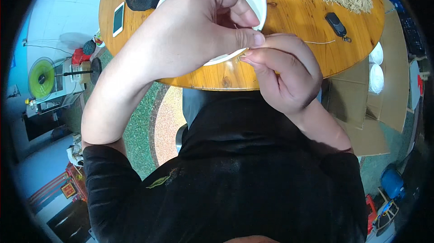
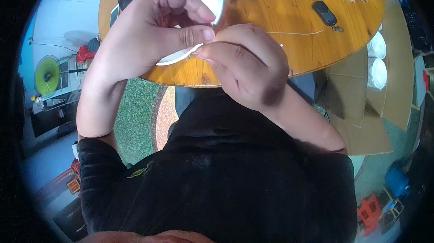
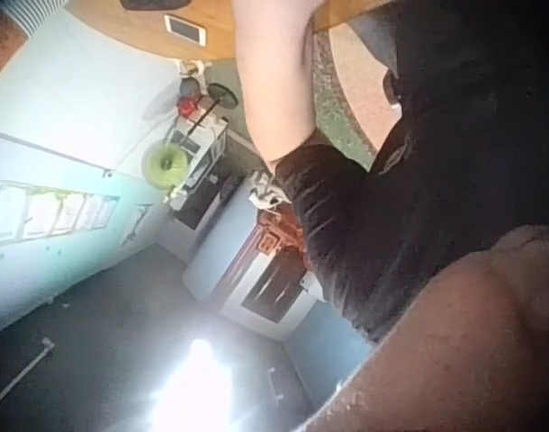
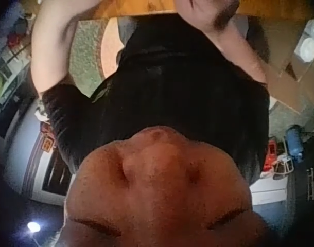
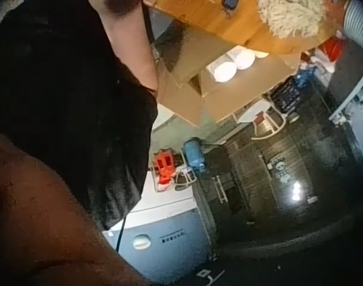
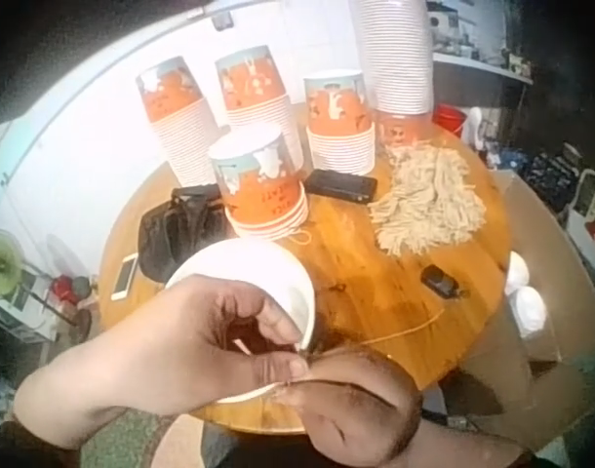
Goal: Attaching elastic bands to paper buckets.
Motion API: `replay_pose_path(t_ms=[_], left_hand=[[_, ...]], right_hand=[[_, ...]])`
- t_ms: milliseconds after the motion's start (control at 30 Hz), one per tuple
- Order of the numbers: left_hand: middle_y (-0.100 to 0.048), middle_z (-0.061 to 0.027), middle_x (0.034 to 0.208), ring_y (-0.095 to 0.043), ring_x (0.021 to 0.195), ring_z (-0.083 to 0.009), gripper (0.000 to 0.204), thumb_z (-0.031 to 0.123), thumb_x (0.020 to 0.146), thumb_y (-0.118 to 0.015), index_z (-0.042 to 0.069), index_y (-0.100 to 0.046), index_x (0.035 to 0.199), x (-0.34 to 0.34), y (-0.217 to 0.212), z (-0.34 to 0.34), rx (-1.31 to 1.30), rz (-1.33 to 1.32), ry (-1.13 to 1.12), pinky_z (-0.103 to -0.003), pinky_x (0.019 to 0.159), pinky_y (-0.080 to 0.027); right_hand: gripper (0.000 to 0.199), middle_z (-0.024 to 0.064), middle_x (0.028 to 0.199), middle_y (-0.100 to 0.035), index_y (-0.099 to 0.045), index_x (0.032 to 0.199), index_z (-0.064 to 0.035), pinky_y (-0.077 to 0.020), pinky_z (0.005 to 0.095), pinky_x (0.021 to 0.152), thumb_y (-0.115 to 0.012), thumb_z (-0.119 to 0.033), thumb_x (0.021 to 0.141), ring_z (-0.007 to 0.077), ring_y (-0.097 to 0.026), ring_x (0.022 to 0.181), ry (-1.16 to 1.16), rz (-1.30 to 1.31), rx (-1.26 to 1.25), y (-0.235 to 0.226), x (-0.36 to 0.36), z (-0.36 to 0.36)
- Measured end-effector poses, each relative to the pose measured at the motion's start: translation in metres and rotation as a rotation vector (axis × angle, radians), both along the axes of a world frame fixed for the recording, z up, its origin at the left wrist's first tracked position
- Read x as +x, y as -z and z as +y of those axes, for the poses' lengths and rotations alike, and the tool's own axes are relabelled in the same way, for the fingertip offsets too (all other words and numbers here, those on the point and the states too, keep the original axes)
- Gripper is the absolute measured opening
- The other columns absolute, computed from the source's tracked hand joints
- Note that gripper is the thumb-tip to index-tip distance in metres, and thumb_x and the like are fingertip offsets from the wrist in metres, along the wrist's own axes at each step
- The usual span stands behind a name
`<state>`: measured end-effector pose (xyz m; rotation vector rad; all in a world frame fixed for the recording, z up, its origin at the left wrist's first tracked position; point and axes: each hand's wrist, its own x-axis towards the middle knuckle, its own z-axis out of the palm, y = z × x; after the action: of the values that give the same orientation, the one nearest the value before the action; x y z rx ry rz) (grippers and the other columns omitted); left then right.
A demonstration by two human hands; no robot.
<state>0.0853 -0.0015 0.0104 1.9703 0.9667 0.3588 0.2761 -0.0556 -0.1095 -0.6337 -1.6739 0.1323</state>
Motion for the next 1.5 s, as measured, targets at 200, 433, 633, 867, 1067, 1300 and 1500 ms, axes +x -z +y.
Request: replay_pose_path(t_ms=[200,433,633,867,1067,1300,1500], left_hand=[[-0.078,-0.0077,0.110,-0.076,0.102,-0.0130,0.027,0.000,0.097,-0.080,-0.001,-0.075,0.124,0.009,-0.003,-0.008,-0.038,0.040,-0.134,-0.029,0.092,-0.062],[-0.075,-0.0059,0.109,-0.070,0.088,-0.0100,0.031,-0.002,0.100,-0.072,0.001,-0.069,0.131,0.000,0.008,-0.005,-0.137,-0.181,-0.192,-0.023,0.080,-0.057],[-0.073,-0.0057,0.107,-0.070,0.087,-0.0113,0.031,-0.004,0.098,-0.070,0.001,-0.065,0.129,0.000,0.007,-0.006,-0.423,-0.304,-0.284,-0.026,0.078,-0.057],[-0.071,-0.0013,0.103,-0.071,0.098,-0.0089,0.032,-0.005,0.093,-0.073,0.004,-0.060,0.120,0.005,0.012,-0.011,0.150,-0.076,-0.270,-0.024,0.092,-0.056],[-0.075,-0.0040,0.103,-0.074,0.096,-0.0115,0.020,-0.002,0.099,-0.074,0.000,-0.066,0.117,0.000,0.012,-0.008,-0.188,-0.573,-0.183,-0.027,0.091,-0.059],[-0.067,-0.0051,0.106,-0.066,0.100,-0.0097,0.038,-0.017,0.094,-0.068,0.009,-0.047,0.113,0.005,0.006,-0.021,-0.159,-0.536,-0.315,-0.028,0.093,-0.055],[-0.066,-0.0079,0.107,-0.066,0.099,-0.0113,0.038,-0.013,0.095,-0.070,0.008,-0.044,0.114,-0.001,0.022,-0.025,0.012,-0.643,-0.195,-0.028,0.093,-0.053]], right_hand=[[0.012,0.0075,0.095,-0.072,-0.077,0.098,-0.0057,-0.0577,0.0311,0.070,-0.083,-0.002,0.089,0.0222,-0.072,0.082,-0.006,0.003,-0.062,0.001,0.004,-0.004],[0.009,0.0074,0.096,-0.072,-0.071,0.099,-0.0031,-0.0566,0.0284,0.071,-0.080,-0.005,0.097,0.0202,-0.070,0.082,-0.107,0.174,-0.190,0.003,-0.002,-0.004],[0.009,0.0094,0.102,-0.074,-0.070,0.102,-0.0025,-0.0561,0.0254,0.071,-0.078,-0.001,0.097,0.0172,-0.071,0.087,-0.204,0.320,-0.358,-0.002,-0.006,-0.020],[0.011,0.0127,0.105,-0.076,-0.064,0.108,-0.0006,-0.0581,0.0251,0.073,-0.072,0.000,0.101,0.0173,-0.073,0.085,-0.180,0.241,-0.301,0.000,-0.003,-0.021],[0.010,0.0098,0.103,-0.077,-0.067,0.107,0.0026,-0.0577,0.0234,0.072,-0.074,-0.002,0.102,0.0104,-0.072,0.085,-0.181,0.418,-0.570,-0.007,-0.007,-0.025],[0.008,0.0076,0.089,-0.075,-0.070,0.104,0.0049,-0.0593,0.0225,0.073,-0.075,-0.001,0.102,0.0097,-0.073,0.077,-0.192,0.580,-0.758,-0.044,-0.012,-0.024],[0.011,0.0145,0.103,-0.079,-0.070,0.113,0.0082,-0.0644,0.0266,0.079,-0.068,0.000,0.105,0.0144,-0.077,0.085,-0.164,0.301,-0.808,-0.057,0.005,-0.024]])
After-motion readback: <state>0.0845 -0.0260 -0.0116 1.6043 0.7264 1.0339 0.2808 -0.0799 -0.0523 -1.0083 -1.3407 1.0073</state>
